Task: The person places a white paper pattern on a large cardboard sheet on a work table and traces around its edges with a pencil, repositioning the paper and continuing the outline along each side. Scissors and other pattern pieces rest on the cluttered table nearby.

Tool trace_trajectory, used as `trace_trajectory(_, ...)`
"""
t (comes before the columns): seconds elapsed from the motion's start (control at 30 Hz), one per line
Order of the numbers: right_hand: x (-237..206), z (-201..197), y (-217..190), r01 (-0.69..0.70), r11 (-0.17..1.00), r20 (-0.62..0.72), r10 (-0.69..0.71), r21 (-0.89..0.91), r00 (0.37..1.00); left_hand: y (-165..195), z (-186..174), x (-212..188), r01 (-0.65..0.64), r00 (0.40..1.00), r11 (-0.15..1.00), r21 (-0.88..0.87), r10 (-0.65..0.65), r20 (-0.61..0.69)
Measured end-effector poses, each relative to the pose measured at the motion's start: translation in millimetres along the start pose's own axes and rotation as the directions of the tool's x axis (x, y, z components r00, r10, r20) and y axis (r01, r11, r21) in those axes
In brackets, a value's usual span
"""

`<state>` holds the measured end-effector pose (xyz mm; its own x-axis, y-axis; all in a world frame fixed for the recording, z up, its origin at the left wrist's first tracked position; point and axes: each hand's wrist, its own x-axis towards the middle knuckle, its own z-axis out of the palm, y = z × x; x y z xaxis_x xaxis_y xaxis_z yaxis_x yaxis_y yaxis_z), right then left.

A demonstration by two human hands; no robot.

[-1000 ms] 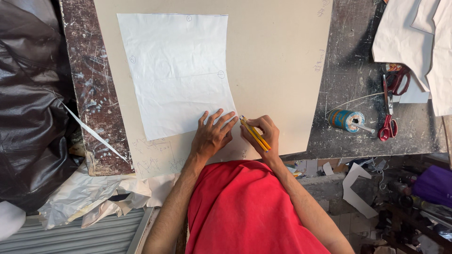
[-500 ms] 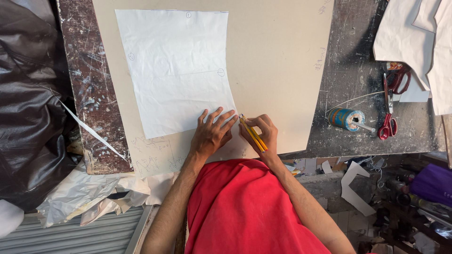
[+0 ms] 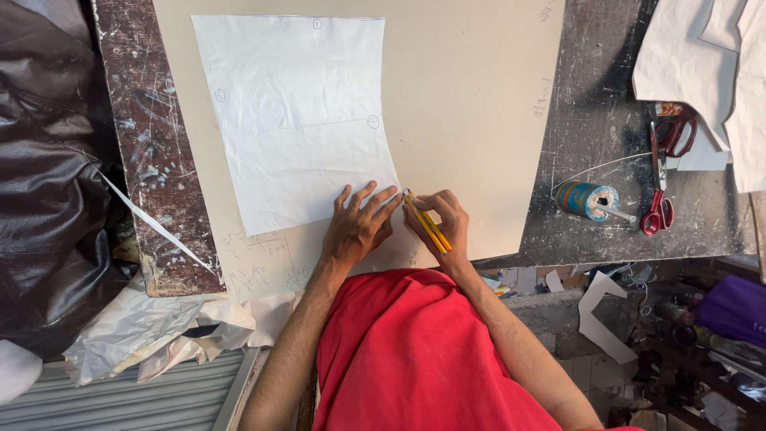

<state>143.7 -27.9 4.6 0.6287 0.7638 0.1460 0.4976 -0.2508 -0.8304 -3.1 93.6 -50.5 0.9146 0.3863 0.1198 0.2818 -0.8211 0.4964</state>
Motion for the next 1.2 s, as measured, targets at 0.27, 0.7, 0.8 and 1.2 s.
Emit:
trace_trajectory(0.27,0.0,0.9,3.9,0.003,1.000,0.007,-0.003,-0.017,1.000,0.1,1.1,1.4,-0.001,1.000,1.000,0.008,0.001,0.002)
trace_trajectory(0.7,1.9,2.9,2.1,0.001,1.000,-0.016,-0.001,-0.003,1.000,-0.5,0.7,1.5,-0.011,1.000,1.000,0.027,0.011,0.003)
trace_trajectory(0.8,2.8,3.1,1.0,0.001,1.000,-0.016,-0.001,0.000,1.000,-0.7,0.7,1.4,-0.009,1.000,1.000,0.022,0.009,0.008)
trace_trajectory(1.2,4.5,3.8,2.0,0.008,1.000,-0.016,-0.009,-0.020,1.000,-0.9,1.6,0.8,-0.006,1.000,1.000,0.008,0.006,0.003)
